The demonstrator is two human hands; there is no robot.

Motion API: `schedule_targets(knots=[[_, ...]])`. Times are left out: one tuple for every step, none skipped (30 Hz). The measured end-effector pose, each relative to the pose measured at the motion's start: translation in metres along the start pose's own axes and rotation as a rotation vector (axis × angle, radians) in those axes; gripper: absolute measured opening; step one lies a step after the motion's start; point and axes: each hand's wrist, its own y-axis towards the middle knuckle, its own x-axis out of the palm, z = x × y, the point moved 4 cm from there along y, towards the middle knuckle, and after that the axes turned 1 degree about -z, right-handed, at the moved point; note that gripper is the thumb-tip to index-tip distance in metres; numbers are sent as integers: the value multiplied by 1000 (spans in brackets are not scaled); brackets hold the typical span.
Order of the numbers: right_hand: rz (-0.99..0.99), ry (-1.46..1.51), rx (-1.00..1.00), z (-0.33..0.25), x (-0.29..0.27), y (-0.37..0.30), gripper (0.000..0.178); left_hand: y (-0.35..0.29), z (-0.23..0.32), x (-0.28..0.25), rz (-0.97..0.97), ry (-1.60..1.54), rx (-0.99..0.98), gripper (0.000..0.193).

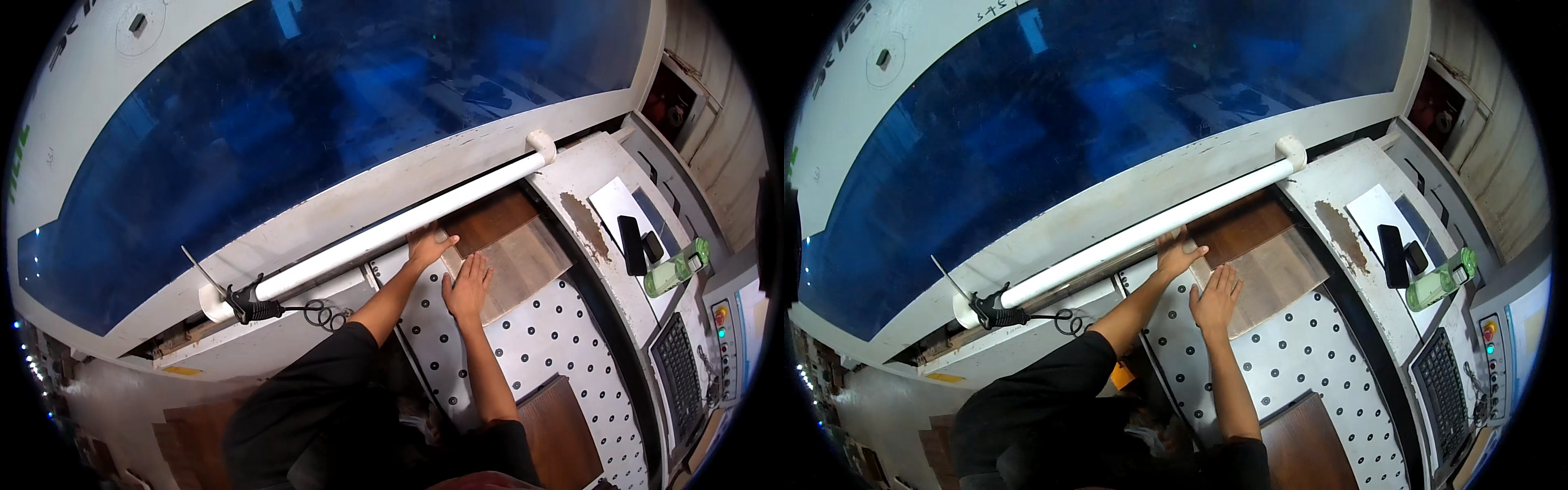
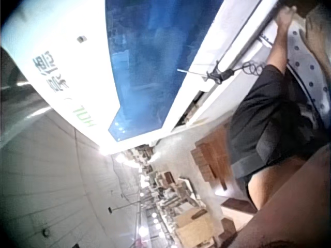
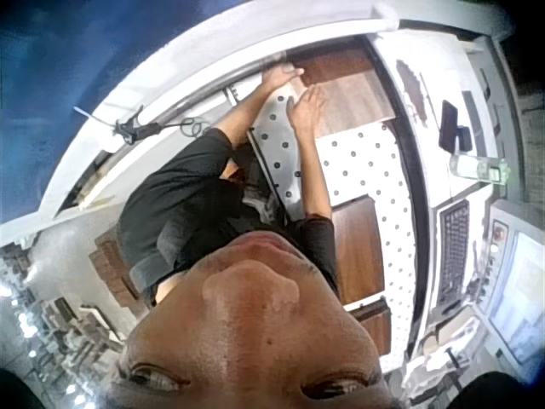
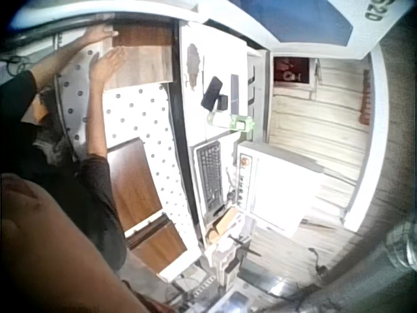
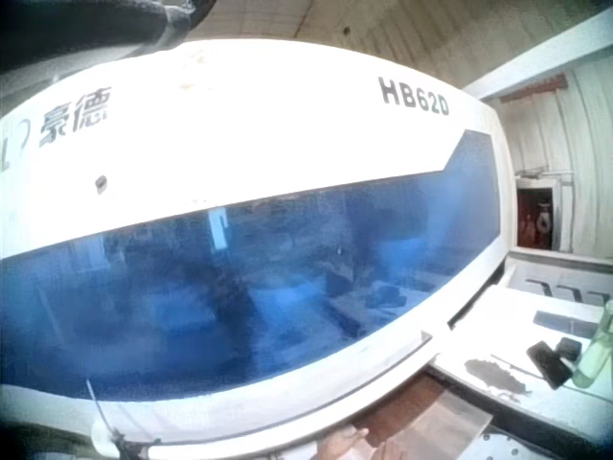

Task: The person operates a CNC router, placing rectangular wooden panels onto the machine's perforated bed. They use a handheld air nozzle to clear debris from the panels and the bed surface. The person repeatedly positions the panels, cleans them, and stacks the finished pieces on the side.

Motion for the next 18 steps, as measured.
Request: schedule_targets(knots=[[0,-7,4,6,-1,0,82,0,5,1,3,3,7,114],[-5,5,5,4,0,0,82,-1,2,0,11,7,-4,114],[-9,16,7,1,1,-1,83,-2,2,-1,21,-1,1,114],[-1,24,1,0,2,0,83,-2,1,-2,31,-8,7,114],[8,24,-4,1,1,1,82,-1,1,0,40,-23,15,114],[18,24,-9,1,2,1,82,-2,-3,1,29,-15,3,114],[19,17,-13,-2,4,-2,81,-2,-9,1,18,-6,-8,114],[28,0,-13,-2,5,-1,80,0,-6,0,7,-4,-8,114],[38,-16,-12,-2,5,0,79,0,-4,0,-9,-27,-7,113],[38,-25,-10,0,5,-2,79,-2,-3,1,-26,-50,-6,113],[42,-29,-18,-3,5,-1,78,-2,-6,1,-32,-68,-7,112],[47,-32,-25,-5,5,0,78,-2,-7,-1,36,-65,21,111],[49,-39,-24,-7,5,0,77,-1,-10,0,22,-73,5,109],[50,-54,-24,-7,5,0,77,-1,-11,2,-10,-106,0,109],[51,-67,-22,-8,5,0,76,0,-11,3,-42,-139,-4,108],[54,-62,-16,-8,6,-1,76,-1,-11,7,-62,-136,-35,107],[57,-65,-11,-6,4,-3,75,-1,-8,9,-30,-158,-5,107],[60,-68,-3,-5,2,-4,74,0,-7,11,-23,-157,9,107]])
